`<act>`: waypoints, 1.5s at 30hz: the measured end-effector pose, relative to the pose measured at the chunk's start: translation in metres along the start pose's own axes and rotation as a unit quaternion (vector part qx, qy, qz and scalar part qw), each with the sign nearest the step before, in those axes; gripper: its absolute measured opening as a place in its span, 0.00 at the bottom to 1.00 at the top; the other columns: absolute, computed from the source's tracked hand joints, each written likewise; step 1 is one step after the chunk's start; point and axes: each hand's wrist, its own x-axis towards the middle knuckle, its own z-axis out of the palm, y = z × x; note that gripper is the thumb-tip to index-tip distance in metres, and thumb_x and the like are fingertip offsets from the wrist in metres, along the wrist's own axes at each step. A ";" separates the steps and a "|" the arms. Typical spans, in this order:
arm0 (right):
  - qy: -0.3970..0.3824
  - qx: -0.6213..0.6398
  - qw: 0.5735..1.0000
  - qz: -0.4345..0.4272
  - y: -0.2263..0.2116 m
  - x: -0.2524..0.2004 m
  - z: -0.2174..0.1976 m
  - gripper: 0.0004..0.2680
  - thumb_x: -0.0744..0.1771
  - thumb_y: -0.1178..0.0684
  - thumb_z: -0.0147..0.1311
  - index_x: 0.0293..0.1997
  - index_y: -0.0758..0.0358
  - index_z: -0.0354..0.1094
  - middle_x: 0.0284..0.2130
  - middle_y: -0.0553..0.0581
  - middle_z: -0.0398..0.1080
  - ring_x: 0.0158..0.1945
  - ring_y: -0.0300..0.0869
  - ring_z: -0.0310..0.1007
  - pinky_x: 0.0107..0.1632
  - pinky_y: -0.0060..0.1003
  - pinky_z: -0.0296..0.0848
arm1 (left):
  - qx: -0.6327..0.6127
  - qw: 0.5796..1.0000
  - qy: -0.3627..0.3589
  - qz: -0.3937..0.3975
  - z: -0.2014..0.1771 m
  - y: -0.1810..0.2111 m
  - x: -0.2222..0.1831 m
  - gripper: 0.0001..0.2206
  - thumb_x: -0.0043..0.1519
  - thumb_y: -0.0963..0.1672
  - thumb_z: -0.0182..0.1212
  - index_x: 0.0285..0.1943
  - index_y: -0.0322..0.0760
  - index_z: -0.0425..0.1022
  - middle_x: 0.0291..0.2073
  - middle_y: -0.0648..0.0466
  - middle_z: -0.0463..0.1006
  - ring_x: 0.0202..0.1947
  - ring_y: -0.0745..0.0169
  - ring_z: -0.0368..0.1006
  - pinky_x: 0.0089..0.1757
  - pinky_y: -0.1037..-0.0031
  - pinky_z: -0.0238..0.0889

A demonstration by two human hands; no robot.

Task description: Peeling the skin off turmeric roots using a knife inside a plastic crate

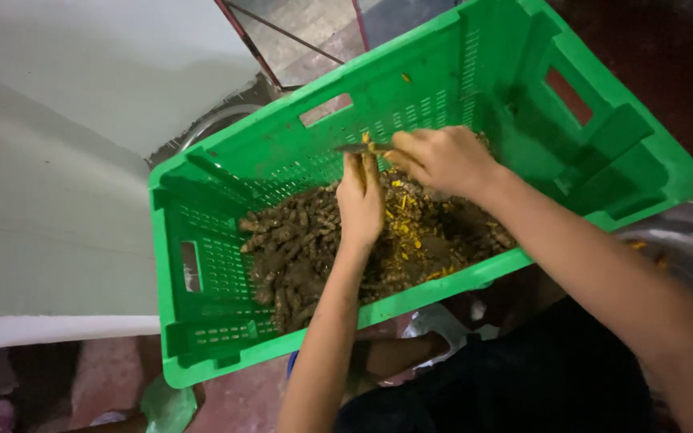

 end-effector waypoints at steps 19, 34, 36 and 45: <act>0.027 -0.122 0.989 0.084 0.043 0.009 0.023 0.09 0.75 0.39 0.45 0.44 0.45 0.68 0.13 0.47 0.61 0.14 0.45 0.71 0.20 0.36 0.72 | 0.057 0.997 -0.006 0.044 -0.011 -0.003 -0.002 0.21 0.74 0.47 0.39 0.53 0.25 0.76 0.40 0.29 0.81 0.42 0.35 0.79 0.45 0.49 0.69; -0.047 0.454 0.866 0.205 0.018 0.018 0.007 0.14 0.68 0.41 0.63 0.40 0.62 0.68 0.10 0.54 0.65 0.13 0.39 0.65 0.18 0.29 0.63 | -0.299 0.925 -0.206 0.108 0.009 -0.080 0.039 0.16 0.69 0.38 0.51 0.64 0.39 0.56 0.46 0.46 0.78 0.37 0.74 0.67 0.37 0.84 0.57; -0.041 0.490 0.843 0.219 0.004 0.018 -0.004 0.12 0.68 0.46 0.63 0.33 0.62 0.66 0.09 0.54 0.63 0.11 0.36 0.62 0.15 0.27 0.59 | -0.293 0.926 -0.206 0.119 0.009 -0.062 0.033 0.18 0.68 0.37 0.51 0.66 0.40 0.54 0.45 0.45 0.78 0.39 0.71 0.69 0.41 0.82 0.60; 0.111 0.474 0.752 0.445 0.097 -0.063 -0.011 0.03 0.72 0.48 0.55 0.46 0.50 0.69 0.37 0.46 0.74 0.36 0.37 0.76 0.34 0.41 0.77 | 0.140 0.970 -0.129 0.151 -0.004 -0.085 0.026 0.06 0.68 0.39 0.48 0.51 0.37 0.65 0.30 0.42 0.79 0.28 0.42 0.73 0.32 0.58 0.63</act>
